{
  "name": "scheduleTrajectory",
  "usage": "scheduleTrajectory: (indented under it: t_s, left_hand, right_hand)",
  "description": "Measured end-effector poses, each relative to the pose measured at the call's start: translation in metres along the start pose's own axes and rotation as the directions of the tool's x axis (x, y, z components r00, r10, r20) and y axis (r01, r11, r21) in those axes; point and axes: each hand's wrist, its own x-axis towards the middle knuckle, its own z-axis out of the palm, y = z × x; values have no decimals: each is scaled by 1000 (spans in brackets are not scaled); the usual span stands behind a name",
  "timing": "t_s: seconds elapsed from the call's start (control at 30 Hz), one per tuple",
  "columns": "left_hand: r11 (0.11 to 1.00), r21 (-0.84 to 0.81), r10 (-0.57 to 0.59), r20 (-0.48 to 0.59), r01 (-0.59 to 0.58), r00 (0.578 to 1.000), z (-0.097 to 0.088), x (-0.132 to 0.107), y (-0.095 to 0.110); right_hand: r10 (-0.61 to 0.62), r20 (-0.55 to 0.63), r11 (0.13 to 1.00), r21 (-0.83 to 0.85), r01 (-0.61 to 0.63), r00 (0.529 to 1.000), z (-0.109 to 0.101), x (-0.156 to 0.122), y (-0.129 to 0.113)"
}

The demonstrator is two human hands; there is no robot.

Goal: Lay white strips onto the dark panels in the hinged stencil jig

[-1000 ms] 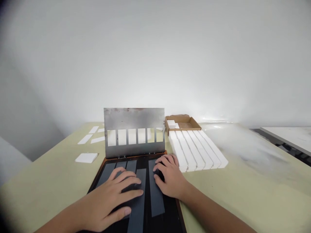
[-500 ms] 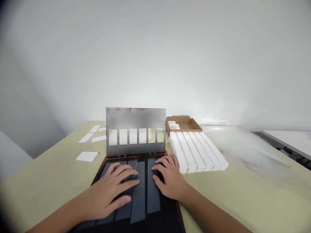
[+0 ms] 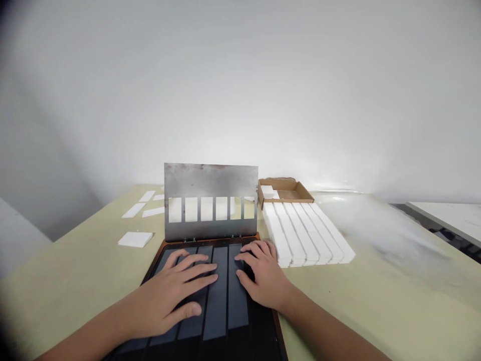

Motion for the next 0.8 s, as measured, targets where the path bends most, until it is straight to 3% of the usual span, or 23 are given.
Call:
scheduleTrajectory:
  t_s: [0.8]
  left_hand:
    - [998, 35, -43, -9, 44, 999, 9, -3, -4]
  right_hand:
    - [8, 17, 1000, 8, -8, 1000, 0, -2, 1]
